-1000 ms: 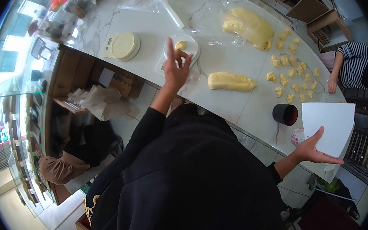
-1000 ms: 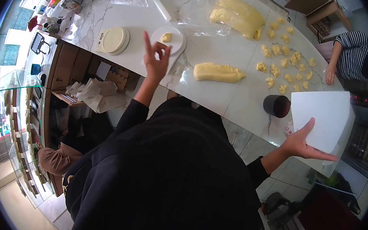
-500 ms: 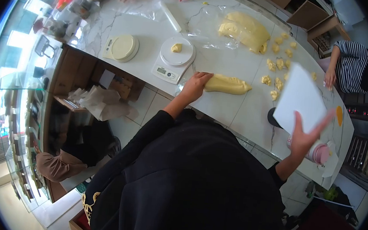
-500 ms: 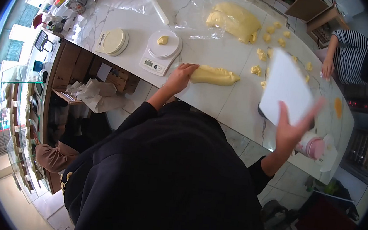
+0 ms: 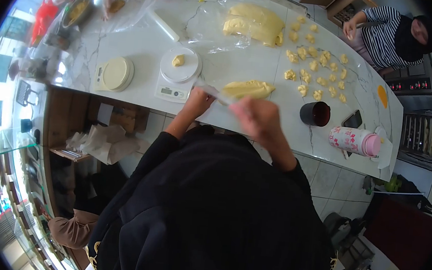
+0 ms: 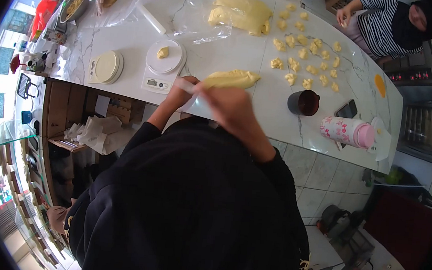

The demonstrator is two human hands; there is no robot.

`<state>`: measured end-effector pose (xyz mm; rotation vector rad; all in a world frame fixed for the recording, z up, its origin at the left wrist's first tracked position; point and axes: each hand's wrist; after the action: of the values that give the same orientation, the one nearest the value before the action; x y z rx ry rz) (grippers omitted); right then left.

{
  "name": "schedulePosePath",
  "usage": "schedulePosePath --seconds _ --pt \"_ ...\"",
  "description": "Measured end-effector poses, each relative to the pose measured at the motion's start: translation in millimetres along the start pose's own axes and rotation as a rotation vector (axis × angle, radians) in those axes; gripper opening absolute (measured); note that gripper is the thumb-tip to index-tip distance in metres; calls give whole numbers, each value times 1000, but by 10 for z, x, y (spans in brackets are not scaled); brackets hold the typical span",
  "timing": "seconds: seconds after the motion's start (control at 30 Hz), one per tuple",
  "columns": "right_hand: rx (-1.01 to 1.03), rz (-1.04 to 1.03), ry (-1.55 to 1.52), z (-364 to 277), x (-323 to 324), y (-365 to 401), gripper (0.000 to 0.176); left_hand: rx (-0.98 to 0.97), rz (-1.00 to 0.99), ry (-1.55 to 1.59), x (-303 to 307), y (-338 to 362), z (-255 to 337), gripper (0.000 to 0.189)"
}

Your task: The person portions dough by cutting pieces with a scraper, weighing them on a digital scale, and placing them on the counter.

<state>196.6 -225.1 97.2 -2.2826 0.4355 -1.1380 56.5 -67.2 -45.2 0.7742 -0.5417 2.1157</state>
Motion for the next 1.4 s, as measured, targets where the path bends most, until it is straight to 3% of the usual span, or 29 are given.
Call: schedulePosePath --seconds 0.03,0.07,0.1,0.17,0.2,0.27,0.33,0.4,0.43,0.53,0.6,0.7,0.77,0.8,0.83,0.87,0.93,1.0,1.27,1.33,1.4 --pt "-276 99 87 37 77 22 94 -3 -26 -9 10 -1 -17 14" --pt "-434 396 72 128 171 -40 102 -2 -49 -20 27 10 -38 12" --pt "-446 595 -1 165 385 -149 107 -25 -38 -46 36 20 -46 12" --pt "-488 834 353 417 793 103 114 -39 -47 -43 37 50 -85 13" --pt "-565 852 694 429 1018 248 117 -65 -59 -34 45 60 -105 13" --pt "-561 1075 784 329 1371 523 123 -89 -75 -39 81 66 -118 13" --pt "-542 1191 1152 186 1710 950 127 -123 -94 -36 136 61 -139 13" --pt "-310 1390 991 -192 1747 970 126 -133 -164 -17 186 40 -144 16" --pt "-312 1393 1013 -313 1728 975 126 -147 -177 -9 210 32 -148 16" --pt "-277 1261 1367 -696 1574 959 124 -269 -171 18 202 -15 -106 20" --pt "-323 1092 1394 -752 1233 765 119 -159 -212 -63 176 -62 -85 25" --pt "-598 1018 846 -821 388 263 101 -172 -220 -83 125 -161 -182 23" --pt "-725 728 368 -770 -135 135 95 -178 -242 -107 158 -209 -189 22" --pt "-773 614 293 -787 -374 -10 87 -194 -244 -112 194 -203 -175 20" --pt "-959 453 247 -764 -595 -12 84 -205 -248 -116 217 -176 -176 19" --pt "-904 343 300 -679 -794 -8 85 -211 -258 -112 220 -148 -194 19" --pt "-982 125 361 -648 -1069 -117 85 -326 -195 -174 216 -96 -235 15" --pt "-1066 -60 422 -594 -1261 -129 84 -318 -241 -195 217 -58 -269 14" --pt "-1105 -150 358 -179 -1290 -181 92 -276 -265 -179 471 -18 -258 16" --pt "-1100 -171 291 -119 -1168 -184 95 -183 -110 64 732 -50 -213 23" --pt "-1156 73 123 -146 -1052 -139 97 -129 107 136 1009 -141 -202 29"
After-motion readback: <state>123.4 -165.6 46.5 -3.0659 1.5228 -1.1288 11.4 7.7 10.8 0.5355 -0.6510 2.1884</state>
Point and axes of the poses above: each hand's wrist, its own y-axis away from the middle knuckle, its own x-axis out of the back of the hand, z = x × y, and after that the axes turned 9 degrees about -y, right-handed
